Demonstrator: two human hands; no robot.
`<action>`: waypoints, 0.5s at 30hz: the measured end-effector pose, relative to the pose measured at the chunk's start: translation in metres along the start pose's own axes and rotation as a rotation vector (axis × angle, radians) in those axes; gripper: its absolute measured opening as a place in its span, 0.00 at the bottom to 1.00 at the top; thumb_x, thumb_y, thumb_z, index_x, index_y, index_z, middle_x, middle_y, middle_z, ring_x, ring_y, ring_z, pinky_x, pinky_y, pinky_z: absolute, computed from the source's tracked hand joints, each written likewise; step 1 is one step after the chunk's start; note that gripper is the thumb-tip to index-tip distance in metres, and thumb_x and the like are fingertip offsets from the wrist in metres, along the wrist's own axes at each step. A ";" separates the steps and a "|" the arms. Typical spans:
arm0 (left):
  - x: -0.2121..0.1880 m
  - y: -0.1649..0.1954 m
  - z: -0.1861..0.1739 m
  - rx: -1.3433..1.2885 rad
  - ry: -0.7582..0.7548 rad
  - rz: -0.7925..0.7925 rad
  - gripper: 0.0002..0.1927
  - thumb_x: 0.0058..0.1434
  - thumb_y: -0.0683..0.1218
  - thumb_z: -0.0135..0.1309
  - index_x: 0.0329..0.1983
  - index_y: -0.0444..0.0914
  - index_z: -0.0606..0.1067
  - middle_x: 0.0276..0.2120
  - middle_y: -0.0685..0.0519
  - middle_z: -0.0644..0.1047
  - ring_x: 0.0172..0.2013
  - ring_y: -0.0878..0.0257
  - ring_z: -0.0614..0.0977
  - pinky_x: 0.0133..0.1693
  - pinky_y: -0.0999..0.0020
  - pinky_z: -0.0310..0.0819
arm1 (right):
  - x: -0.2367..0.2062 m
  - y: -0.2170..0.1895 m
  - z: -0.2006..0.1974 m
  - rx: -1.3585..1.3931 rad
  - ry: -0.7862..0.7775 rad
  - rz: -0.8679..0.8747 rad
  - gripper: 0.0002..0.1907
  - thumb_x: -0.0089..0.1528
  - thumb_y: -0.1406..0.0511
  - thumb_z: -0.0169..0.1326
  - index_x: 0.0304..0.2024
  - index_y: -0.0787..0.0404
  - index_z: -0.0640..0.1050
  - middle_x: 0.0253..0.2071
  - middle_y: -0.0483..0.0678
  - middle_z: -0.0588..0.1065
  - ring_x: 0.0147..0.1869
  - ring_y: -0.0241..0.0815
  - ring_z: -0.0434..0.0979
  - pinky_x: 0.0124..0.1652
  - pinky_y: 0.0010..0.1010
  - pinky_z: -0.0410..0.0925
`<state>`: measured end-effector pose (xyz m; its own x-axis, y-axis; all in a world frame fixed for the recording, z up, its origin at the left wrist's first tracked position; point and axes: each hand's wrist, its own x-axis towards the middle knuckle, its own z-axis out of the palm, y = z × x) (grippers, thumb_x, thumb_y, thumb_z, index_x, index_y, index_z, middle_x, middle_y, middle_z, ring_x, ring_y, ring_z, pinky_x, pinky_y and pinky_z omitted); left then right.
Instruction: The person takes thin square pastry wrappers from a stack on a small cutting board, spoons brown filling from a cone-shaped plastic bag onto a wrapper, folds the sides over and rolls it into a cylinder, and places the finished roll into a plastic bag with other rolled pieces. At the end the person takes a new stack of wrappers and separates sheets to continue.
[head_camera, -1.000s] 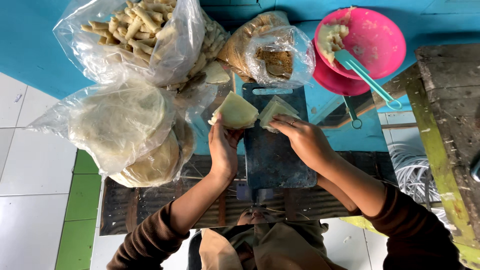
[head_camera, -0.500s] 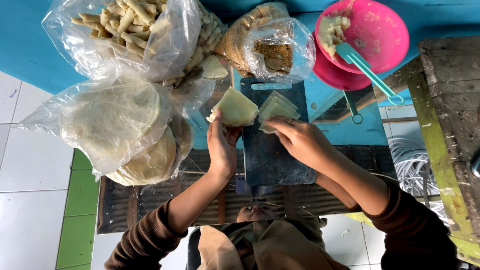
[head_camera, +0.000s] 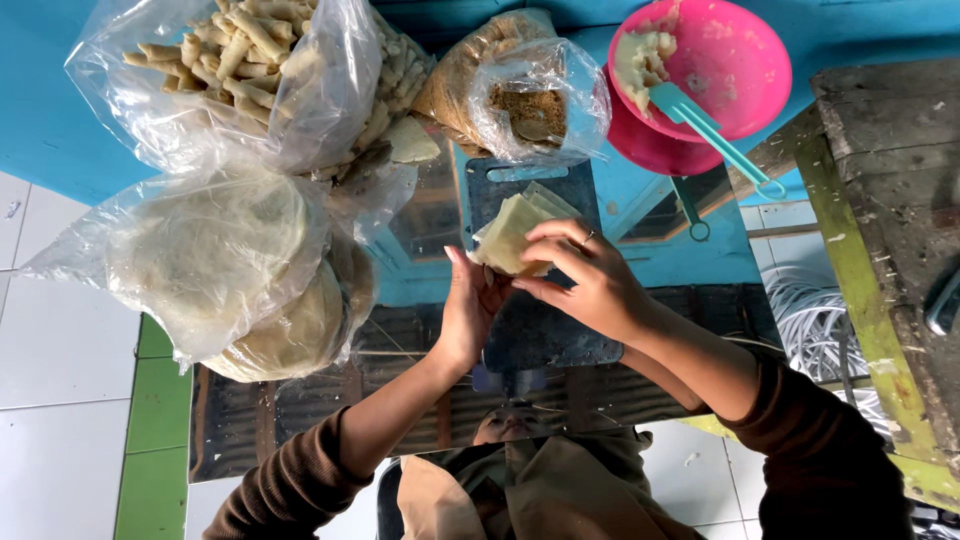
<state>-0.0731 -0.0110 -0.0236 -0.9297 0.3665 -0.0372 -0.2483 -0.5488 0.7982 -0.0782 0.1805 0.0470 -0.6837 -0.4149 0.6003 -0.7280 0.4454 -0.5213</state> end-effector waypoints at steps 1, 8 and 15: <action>-0.001 0.000 -0.001 0.017 0.001 -0.004 0.46 0.69 0.73 0.22 0.72 0.33 0.61 0.64 0.48 0.72 0.64 0.59 0.74 0.67 0.60 0.64 | 0.000 0.000 0.001 -0.011 -0.010 0.004 0.14 0.56 0.69 0.68 0.42 0.63 0.78 0.49 0.50 0.74 0.50 0.46 0.80 0.48 0.35 0.72; 0.001 0.000 -0.004 0.091 0.017 0.043 0.44 0.71 0.72 0.26 0.68 0.32 0.64 0.62 0.46 0.73 0.62 0.59 0.75 0.67 0.60 0.67 | -0.002 0.002 0.001 0.019 0.015 0.057 0.07 0.62 0.72 0.63 0.43 0.64 0.81 0.49 0.48 0.79 0.49 0.45 0.82 0.47 0.32 0.73; 0.000 -0.001 -0.001 0.356 0.093 0.096 0.27 0.69 0.51 0.56 0.63 0.29 0.68 0.54 0.48 0.78 0.54 0.65 0.77 0.57 0.67 0.68 | -0.002 0.009 0.004 0.112 0.023 0.130 0.07 0.63 0.71 0.61 0.44 0.65 0.82 0.47 0.48 0.80 0.49 0.44 0.82 0.48 0.32 0.73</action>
<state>-0.0737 -0.0114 -0.0247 -0.9690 0.2469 0.0066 -0.0637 -0.2758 0.9591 -0.0835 0.1829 0.0386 -0.7720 -0.3411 0.5363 -0.6355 0.4023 -0.6590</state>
